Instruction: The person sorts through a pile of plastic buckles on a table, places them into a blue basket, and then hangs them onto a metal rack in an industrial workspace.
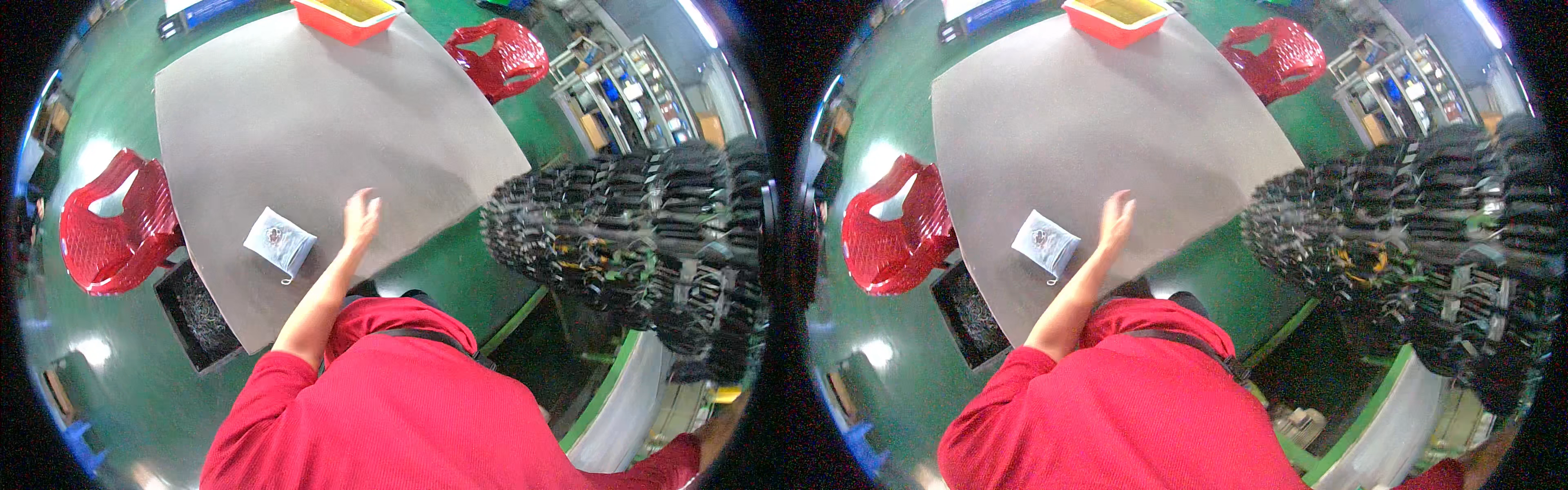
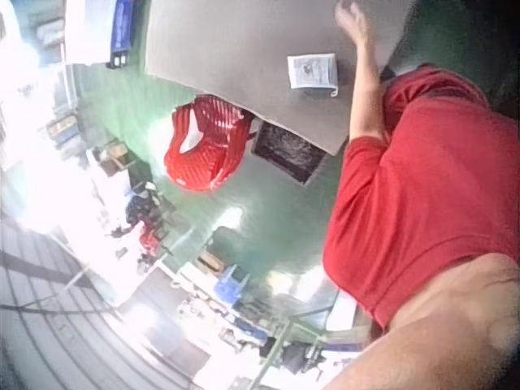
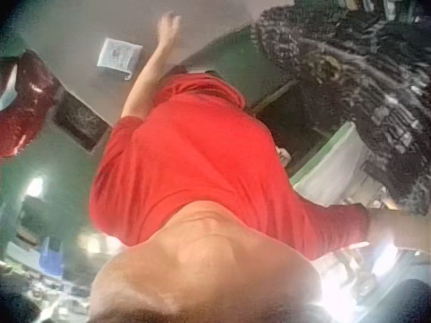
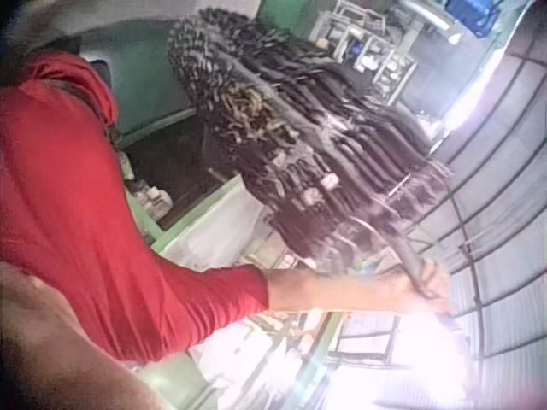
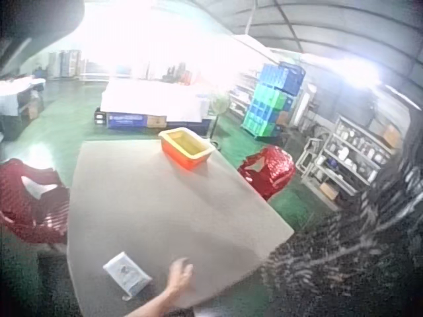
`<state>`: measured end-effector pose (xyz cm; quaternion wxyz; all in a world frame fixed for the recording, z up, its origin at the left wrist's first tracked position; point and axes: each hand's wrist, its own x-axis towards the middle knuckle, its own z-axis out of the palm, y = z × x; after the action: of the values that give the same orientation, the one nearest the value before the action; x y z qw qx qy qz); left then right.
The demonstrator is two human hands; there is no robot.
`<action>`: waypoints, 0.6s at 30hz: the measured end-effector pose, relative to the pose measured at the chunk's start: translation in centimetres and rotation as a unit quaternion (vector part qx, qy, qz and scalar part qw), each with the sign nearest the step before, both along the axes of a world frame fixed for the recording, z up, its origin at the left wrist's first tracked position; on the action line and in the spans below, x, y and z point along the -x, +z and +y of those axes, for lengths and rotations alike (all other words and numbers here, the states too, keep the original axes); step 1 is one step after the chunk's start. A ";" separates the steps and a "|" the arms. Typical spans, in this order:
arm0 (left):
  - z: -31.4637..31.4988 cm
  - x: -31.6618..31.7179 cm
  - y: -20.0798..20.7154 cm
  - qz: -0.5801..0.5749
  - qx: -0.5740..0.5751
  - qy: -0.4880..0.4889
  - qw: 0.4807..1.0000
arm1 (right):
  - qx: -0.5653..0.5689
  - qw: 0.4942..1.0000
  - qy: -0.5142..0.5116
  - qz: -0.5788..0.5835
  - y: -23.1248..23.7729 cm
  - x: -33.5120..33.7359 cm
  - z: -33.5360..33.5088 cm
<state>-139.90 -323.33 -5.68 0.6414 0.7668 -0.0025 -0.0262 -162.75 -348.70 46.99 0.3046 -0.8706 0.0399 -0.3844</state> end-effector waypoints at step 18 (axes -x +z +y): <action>17.0 4.3 5.1 0.116 0.555 0.231 0.790 | 0.015 0.868 0.493 0.060 -1.4 -26.8 11.8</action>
<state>-144.21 -306.35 -0.55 0.9391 0.2474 0.2351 0.0397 -135.95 -336.95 45.64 0.4383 -0.8029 -0.3819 -0.1316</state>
